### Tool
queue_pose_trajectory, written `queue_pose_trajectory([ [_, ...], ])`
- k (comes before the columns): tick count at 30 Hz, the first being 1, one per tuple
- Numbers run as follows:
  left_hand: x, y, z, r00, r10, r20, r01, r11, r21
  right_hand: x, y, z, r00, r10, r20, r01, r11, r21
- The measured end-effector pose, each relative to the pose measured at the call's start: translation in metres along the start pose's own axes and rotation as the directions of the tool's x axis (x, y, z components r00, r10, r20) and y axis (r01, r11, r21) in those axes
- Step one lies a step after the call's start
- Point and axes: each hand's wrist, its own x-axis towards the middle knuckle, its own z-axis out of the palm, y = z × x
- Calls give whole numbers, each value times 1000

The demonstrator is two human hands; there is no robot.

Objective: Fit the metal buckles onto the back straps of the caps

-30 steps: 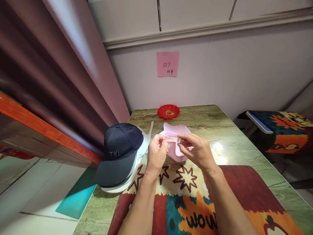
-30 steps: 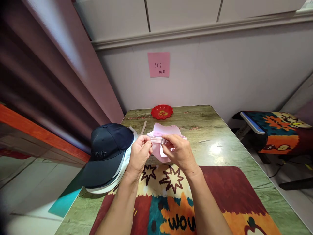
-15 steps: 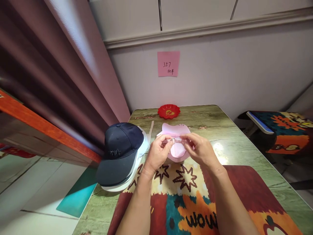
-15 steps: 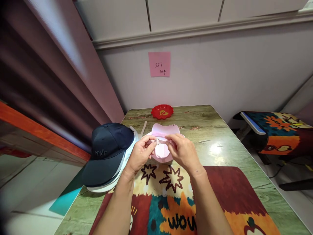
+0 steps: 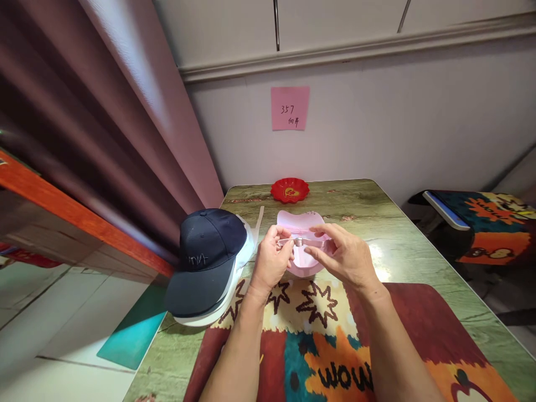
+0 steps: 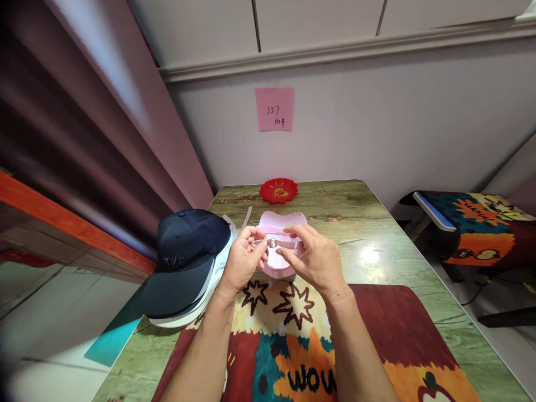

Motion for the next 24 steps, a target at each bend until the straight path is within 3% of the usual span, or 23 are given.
queue_pose_trajectory([
  [4,-1,-1,4,1000,5,14,-5,999,-44,1,-8,10,967,-230,-106,207,959,-193],
  [8,0,1,4,997,74,-8,-75,997,-19,3,-12,19,929,-316,-191,271,935,-230],
  [11,-1,3,3,967,238,-88,-225,965,137,4,-12,20,917,-328,-225,274,931,-239],
  [14,-4,6,5,893,427,-139,-362,868,341,3,-13,20,917,-317,-241,260,935,-240],
  [16,-6,7,7,856,499,-134,-393,798,457,2,-13,20,926,-297,-234,244,942,-231],
  [24,-9,2,17,827,552,-101,-359,658,663,0,-19,23,950,-251,-186,212,956,-204],
])
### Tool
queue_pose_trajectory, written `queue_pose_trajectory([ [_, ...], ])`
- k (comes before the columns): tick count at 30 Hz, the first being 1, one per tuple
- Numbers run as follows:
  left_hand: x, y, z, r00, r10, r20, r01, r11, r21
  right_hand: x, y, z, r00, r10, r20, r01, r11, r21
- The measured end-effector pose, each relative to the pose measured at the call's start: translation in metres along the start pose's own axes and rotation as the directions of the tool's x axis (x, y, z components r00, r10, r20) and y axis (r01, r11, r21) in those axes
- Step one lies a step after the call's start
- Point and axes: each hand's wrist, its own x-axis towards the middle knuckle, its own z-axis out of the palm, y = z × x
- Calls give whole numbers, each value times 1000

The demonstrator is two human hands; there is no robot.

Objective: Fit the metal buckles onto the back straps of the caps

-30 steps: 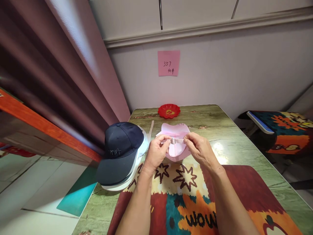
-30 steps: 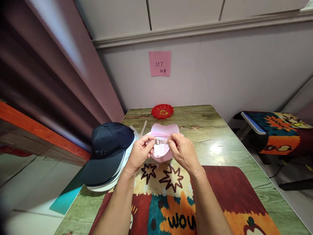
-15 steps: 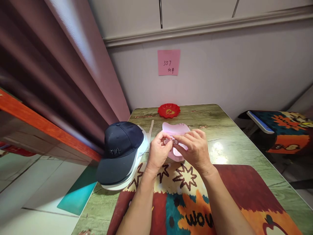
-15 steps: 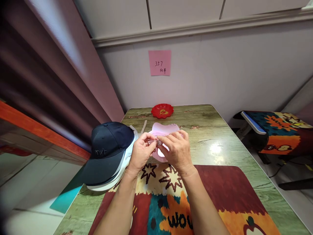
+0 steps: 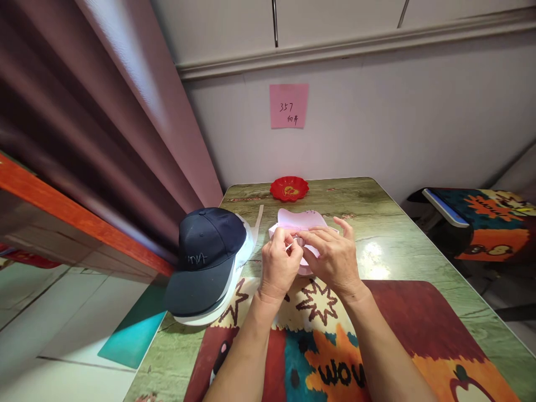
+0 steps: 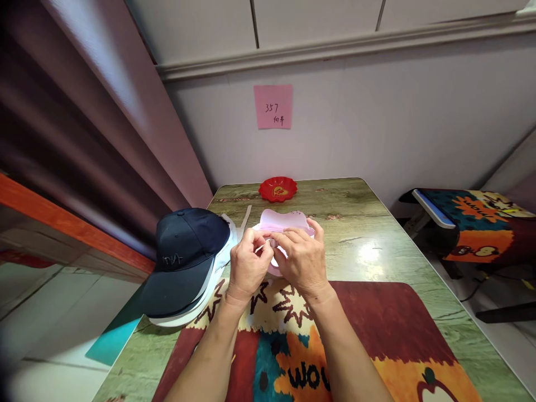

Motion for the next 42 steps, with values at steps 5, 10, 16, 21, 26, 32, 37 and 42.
queue_pose_trajectory([
  [5,-2,-1,2,998,41,-43,-39,998,59,-1,-5,2,1000,-1,-22,0,999,-35],
  [10,-4,2,4,996,46,-73,-42,997,62,-2,-14,7,999,30,-29,-32,998,-57],
  [16,0,-4,-2,988,-146,55,150,986,-69,-3,3,1,988,103,119,-108,993,37],
  [21,10,-22,-18,917,-272,291,377,827,-417,-5,36,-17,924,180,338,-263,939,220],
  [26,13,-27,-23,874,-230,427,421,799,-430,-4,40,-16,911,199,361,-310,908,282],
  [32,11,-28,-18,892,-108,439,275,900,-338,-3,31,-14,909,183,375,-305,904,298],
  [37,12,-25,-19,883,-62,465,260,889,-376,-2,26,-14,918,119,378,-238,928,287],
  [42,12,-18,-19,897,-47,439,238,889,-391,-1,22,-10,946,98,310,-187,944,273],
])
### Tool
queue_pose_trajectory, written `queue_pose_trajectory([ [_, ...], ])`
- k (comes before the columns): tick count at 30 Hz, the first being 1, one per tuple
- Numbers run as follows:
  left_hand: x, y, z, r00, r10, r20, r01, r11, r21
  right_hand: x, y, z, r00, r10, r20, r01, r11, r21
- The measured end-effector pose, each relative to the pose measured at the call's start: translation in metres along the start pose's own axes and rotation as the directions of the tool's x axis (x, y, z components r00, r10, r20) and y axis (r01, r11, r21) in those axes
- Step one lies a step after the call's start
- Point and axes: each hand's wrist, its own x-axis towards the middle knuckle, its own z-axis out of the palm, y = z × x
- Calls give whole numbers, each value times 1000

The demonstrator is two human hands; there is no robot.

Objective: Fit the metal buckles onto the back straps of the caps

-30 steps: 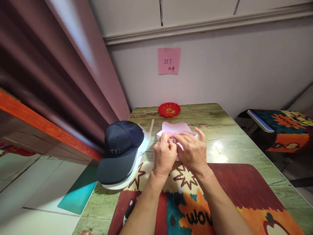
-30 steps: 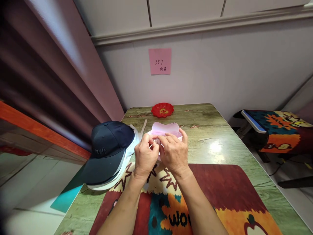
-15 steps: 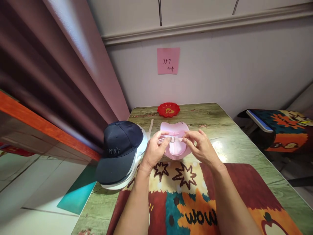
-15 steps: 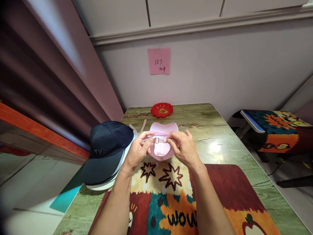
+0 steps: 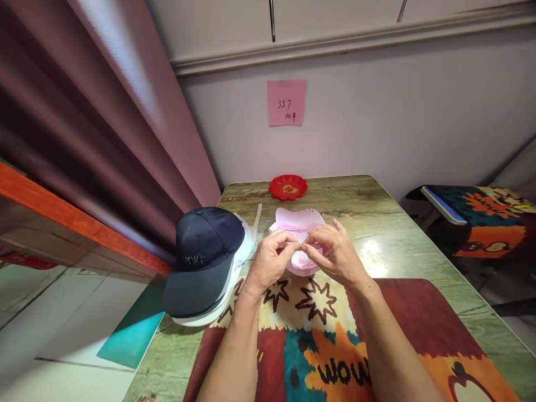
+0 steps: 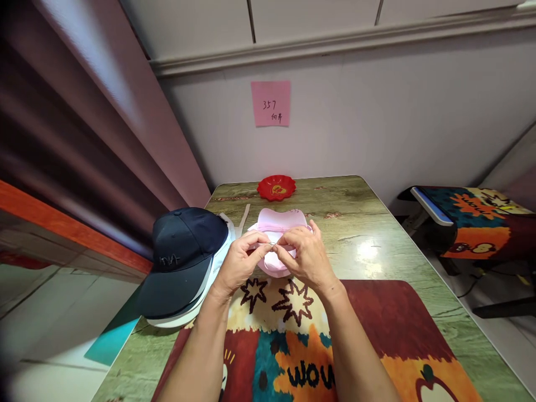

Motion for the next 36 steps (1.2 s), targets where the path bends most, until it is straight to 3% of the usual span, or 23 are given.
queue_pose_trajectory([
  [8,1,-3,2,995,-28,-98,32,999,33,1,2,0,996,-2,-94,1,1000,-18],
  [12,3,-10,-12,976,2,-218,17,996,86,-3,28,-13,985,63,-163,-65,998,-7],
  [15,2,-21,-24,955,75,-287,4,964,265,-10,57,-18,979,74,-189,-108,978,-177],
  [18,1,-37,-27,974,107,-200,-3,889,458,-18,81,-10,989,89,-118,-121,949,-292],
  [22,2,-51,-17,992,92,-85,-40,874,483,-22,93,5,985,168,-43,-173,966,-190],
  [25,5,-45,-14,986,124,-108,-82,940,332,-18,87,0,981,186,-56,-187,982,-13],
  [28,3,-28,-20,977,41,-211,-46,999,-22,-15,69,-16,978,182,-104,-142,940,310],
  [32,-4,-1,-30,940,-192,-280,30,869,-495,-12,35,-29,934,349,-80,-186,663,725],
  [36,-5,10,-25,946,-283,-154,116,744,-658,-4,12,-17,854,519,40,-241,326,914],
])
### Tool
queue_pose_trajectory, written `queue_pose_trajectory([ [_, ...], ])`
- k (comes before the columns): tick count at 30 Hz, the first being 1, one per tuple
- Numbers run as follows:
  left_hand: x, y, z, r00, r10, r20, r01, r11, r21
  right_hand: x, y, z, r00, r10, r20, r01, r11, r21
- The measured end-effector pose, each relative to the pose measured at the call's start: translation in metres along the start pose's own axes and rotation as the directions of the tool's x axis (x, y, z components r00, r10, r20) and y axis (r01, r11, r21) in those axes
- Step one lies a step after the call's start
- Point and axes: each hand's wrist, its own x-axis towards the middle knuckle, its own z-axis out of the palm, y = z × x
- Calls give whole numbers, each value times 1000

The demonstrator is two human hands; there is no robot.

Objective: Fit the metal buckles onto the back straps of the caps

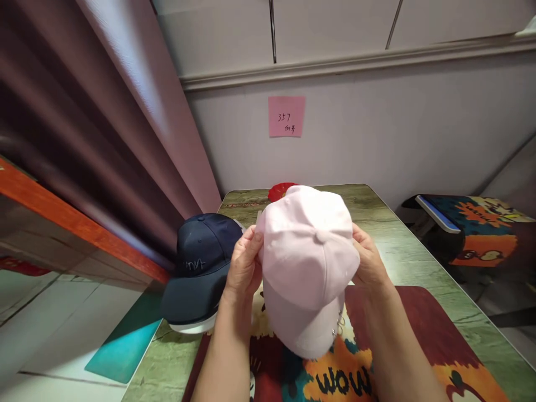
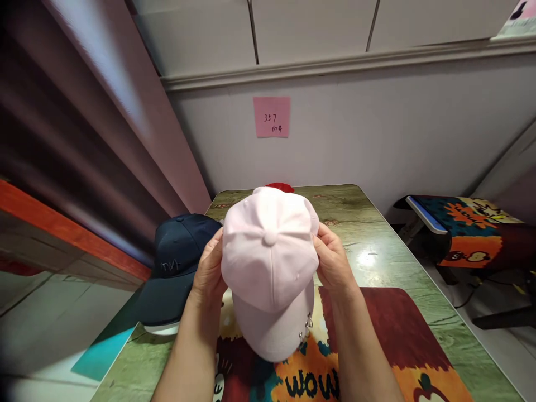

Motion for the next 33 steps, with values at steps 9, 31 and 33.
queue_pose_trajectory([
  [9,-4,-39,11,998,32,56,-30,999,-38,16,45,14,927,363,91,-374,900,222],
  [31,-32,-57,9,903,-426,-57,380,854,-356,-107,25,-3,843,527,-109,-318,650,690],
  [33,-50,-69,2,894,-434,-109,434,901,-23,-89,17,-17,858,477,-190,-248,709,660],
])
